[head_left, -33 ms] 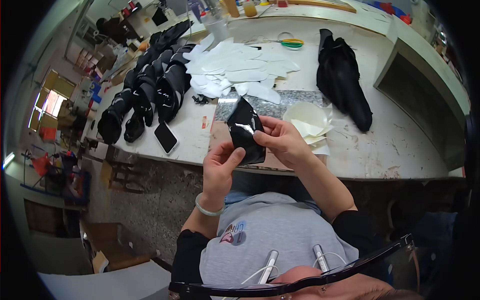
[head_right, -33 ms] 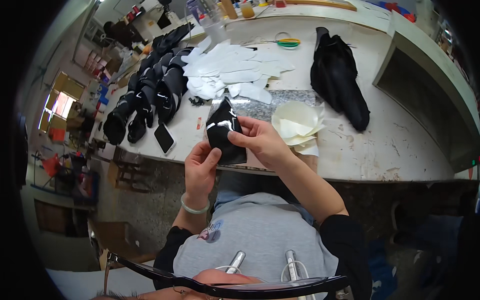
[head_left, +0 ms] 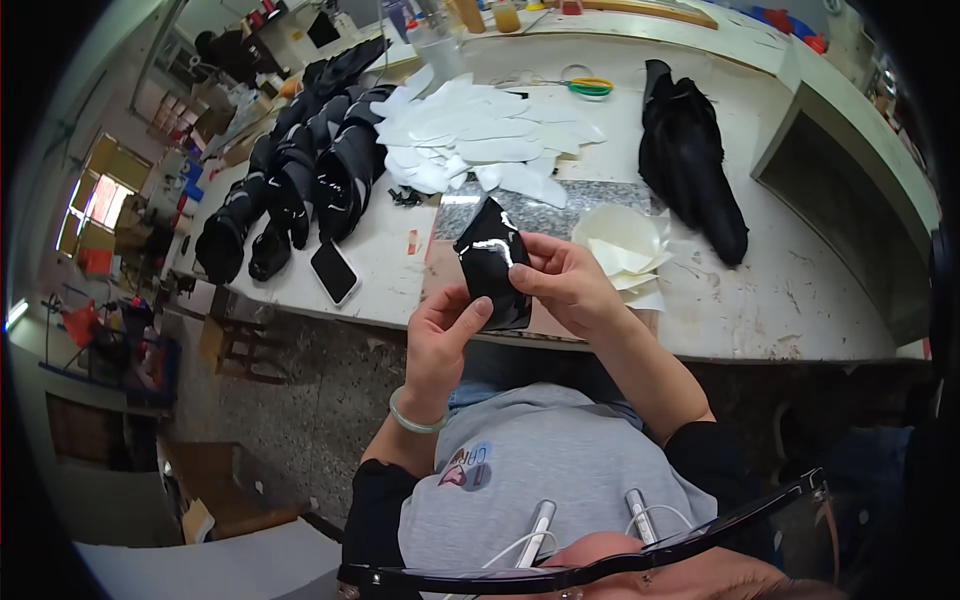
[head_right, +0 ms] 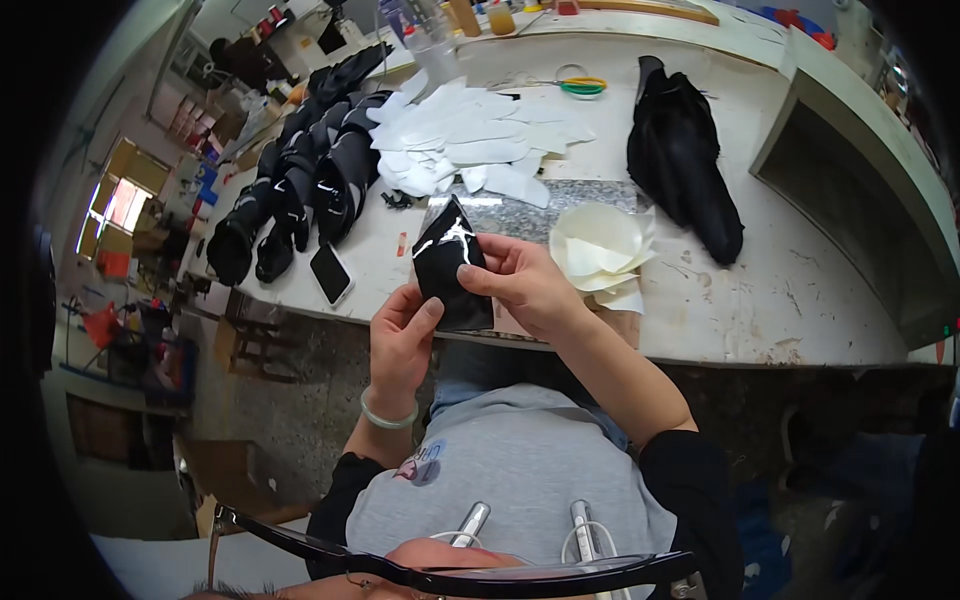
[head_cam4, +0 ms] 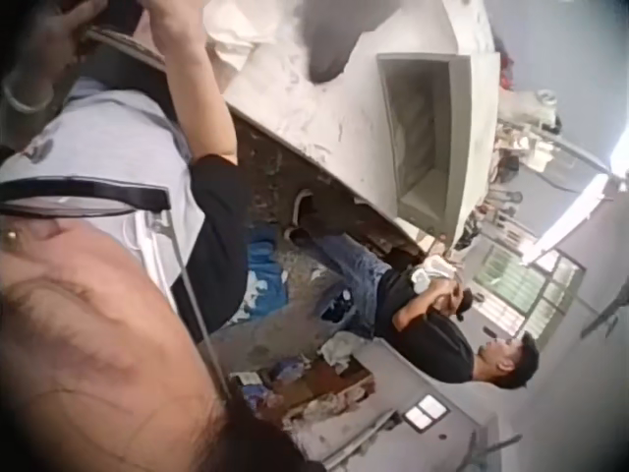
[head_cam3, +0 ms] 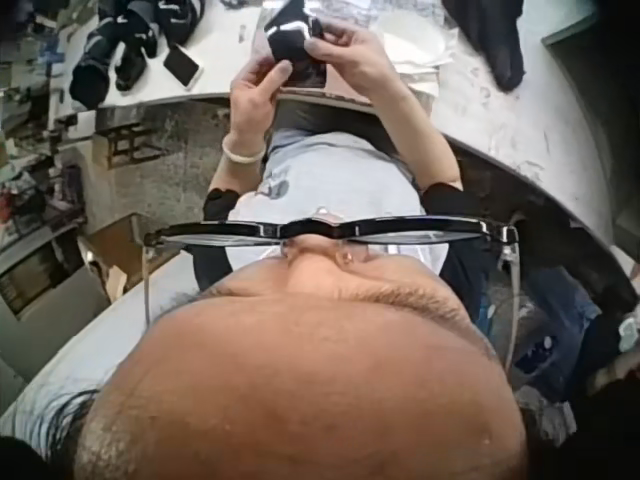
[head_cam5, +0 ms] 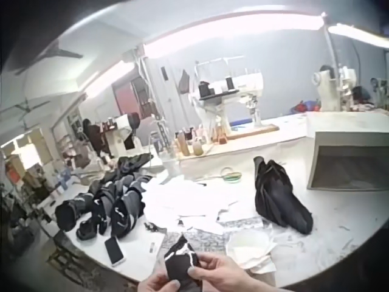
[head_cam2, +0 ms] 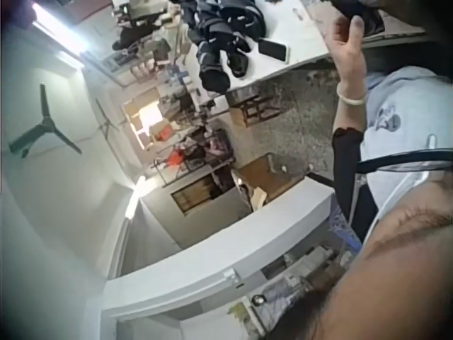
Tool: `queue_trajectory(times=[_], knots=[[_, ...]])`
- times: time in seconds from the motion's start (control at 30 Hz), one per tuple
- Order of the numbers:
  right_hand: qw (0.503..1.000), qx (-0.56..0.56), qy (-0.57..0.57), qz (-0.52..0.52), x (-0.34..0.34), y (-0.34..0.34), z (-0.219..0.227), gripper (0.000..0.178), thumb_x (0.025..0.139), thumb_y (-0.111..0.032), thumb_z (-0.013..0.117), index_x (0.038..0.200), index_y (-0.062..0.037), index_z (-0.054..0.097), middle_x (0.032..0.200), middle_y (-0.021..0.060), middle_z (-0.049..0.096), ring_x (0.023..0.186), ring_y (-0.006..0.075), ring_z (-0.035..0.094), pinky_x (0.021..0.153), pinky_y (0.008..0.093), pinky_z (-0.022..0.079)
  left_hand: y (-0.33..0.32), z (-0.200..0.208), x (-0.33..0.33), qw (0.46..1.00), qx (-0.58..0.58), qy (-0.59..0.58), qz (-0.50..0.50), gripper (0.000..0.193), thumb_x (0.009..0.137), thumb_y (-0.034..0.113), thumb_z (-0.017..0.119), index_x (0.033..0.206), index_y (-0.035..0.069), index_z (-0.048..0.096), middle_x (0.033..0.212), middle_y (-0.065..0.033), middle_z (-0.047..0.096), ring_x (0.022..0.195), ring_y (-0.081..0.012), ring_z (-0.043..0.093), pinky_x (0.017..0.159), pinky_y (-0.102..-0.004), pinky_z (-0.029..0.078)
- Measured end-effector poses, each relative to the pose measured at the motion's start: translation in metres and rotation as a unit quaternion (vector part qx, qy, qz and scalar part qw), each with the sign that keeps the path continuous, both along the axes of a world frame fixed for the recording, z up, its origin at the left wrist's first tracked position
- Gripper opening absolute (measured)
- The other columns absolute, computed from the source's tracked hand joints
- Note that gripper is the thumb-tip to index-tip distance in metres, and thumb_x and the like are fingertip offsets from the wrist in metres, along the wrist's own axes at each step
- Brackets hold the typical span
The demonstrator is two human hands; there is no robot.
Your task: The person retrieves a heated reinforcement piece from a heating machine, attaches it onto the inside of a shoe upper component by hand, and folds and presses the material around the edges.
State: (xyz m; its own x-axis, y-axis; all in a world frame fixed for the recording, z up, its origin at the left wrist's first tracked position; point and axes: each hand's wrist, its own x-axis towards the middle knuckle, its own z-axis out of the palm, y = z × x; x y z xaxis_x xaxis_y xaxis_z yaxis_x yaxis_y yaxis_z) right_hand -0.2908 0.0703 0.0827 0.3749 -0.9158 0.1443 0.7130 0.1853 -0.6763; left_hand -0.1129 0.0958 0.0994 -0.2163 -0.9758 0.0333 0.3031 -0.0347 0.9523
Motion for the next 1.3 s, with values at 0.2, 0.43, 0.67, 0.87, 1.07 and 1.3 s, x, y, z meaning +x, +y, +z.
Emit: queue_trajectory(times=[0.2, 0.43, 0.67, 0.87, 1.07, 1.3], knots=[[0.997, -0.066, 0.049, 0.008, 0.05, -0.014, 0.017, 0.049, 0.081, -0.005, 0.067, 0.125, 0.0039, 0.046, 0.108, 0.0086, 0.061, 0.093, 0.0125, 0.06, 0.083, 0.0268, 0.049, -0.022, 0.035, 0.037, 1.0, -0.019, -0.001, 0.01, 0.024, 0.087, 0.009, 0.062, 0.106, -0.005, 0.059, 0.093, -0.0058, 0.064, 0.085, -0.0087, 0.059, 0.077, -0.0214, 0.047], [0.992, -0.051, 0.093, -0.072, 0.058, -0.032, -0.011, 0.046, 0.079, -0.003, 0.068, 0.122, 0.0022, 0.051, 0.107, 0.0084, 0.061, 0.093, 0.0131, 0.059, 0.082, 0.0276, 0.049, -0.048, 0.005, 0.052, 0.993, -0.084, -0.078, -0.004, 0.026, 0.087, 0.01, 0.062, 0.109, -0.003, 0.058, 0.094, -0.0008, 0.062, 0.083, -0.0057, 0.054, 0.072, -0.0192, 0.043], [0.747, -0.147, 0.518, -0.39, -0.021, 0.032, -0.003, 0.046, 0.081, -0.018, 0.069, 0.122, -0.0034, 0.053, 0.116, 0.009, 0.058, 0.107, 0.0189, 0.054, 0.085, 0.031, 0.044, -0.048, -0.025, 0.065, 0.98, -0.19, -0.049, 0.02, 0.031, 0.081, 0.0, 0.067, 0.109, -0.007, 0.056, 0.108, -0.0066, 0.053, 0.094, -0.0127, 0.054, 0.082, -0.0235, 0.043], [0.445, 0.179, 0.799, -0.363, -0.109, 0.025, -0.056, 0.066, 0.08, -0.05, 0.061, 0.12, 0.0018, 0.05, 0.111, 0.0195, 0.059, 0.108, 0.0335, 0.053, 0.09, 0.0413, 0.042, -0.064, 0.001, 0.038, 0.848, -0.428, -0.313, 0.004, 0.019, 0.075, 0.0, 0.07, 0.091, -0.005, 0.061, 0.085, -0.0104, 0.053, 0.077, -0.0237, 0.056, 0.068, -0.0293, 0.044], [0.572, 0.085, 0.648, -0.496, -0.066, 0.024, -0.078, 0.061, 0.074, -0.031, 0.07, 0.122, -0.0014, 0.045, 0.12, 0.0179, 0.05, 0.111, 0.0314, 0.05, 0.095, 0.0364, 0.039, -0.085, -0.048, 0.021, 0.797, -0.396, -0.444, -0.098, 0.026, 0.077, 0.007, 0.069, 0.098, -0.004, 0.057, 0.082, -0.0166, 0.056, 0.072, -0.0336, 0.053, 0.063, -0.0368, 0.043], [0.671, 0.128, 0.365, -0.632, -0.15, 0.073, -0.092, 0.066, 0.064, -0.007, 0.081, 0.121, -0.0045, 0.046, 0.109, 0.005, 0.049, 0.103, 0.0163, 0.05, 0.089, 0.0295, 0.045, -0.084, -0.048, 0.017, 0.731, -0.435, -0.483, -0.206, 0.034, 0.076, 0.008, 0.067, 0.107, -0.002, 0.058, 0.087, -0.0126, 0.059, 0.082, -0.0293, 0.054, 0.073, -0.0377, 0.043]])
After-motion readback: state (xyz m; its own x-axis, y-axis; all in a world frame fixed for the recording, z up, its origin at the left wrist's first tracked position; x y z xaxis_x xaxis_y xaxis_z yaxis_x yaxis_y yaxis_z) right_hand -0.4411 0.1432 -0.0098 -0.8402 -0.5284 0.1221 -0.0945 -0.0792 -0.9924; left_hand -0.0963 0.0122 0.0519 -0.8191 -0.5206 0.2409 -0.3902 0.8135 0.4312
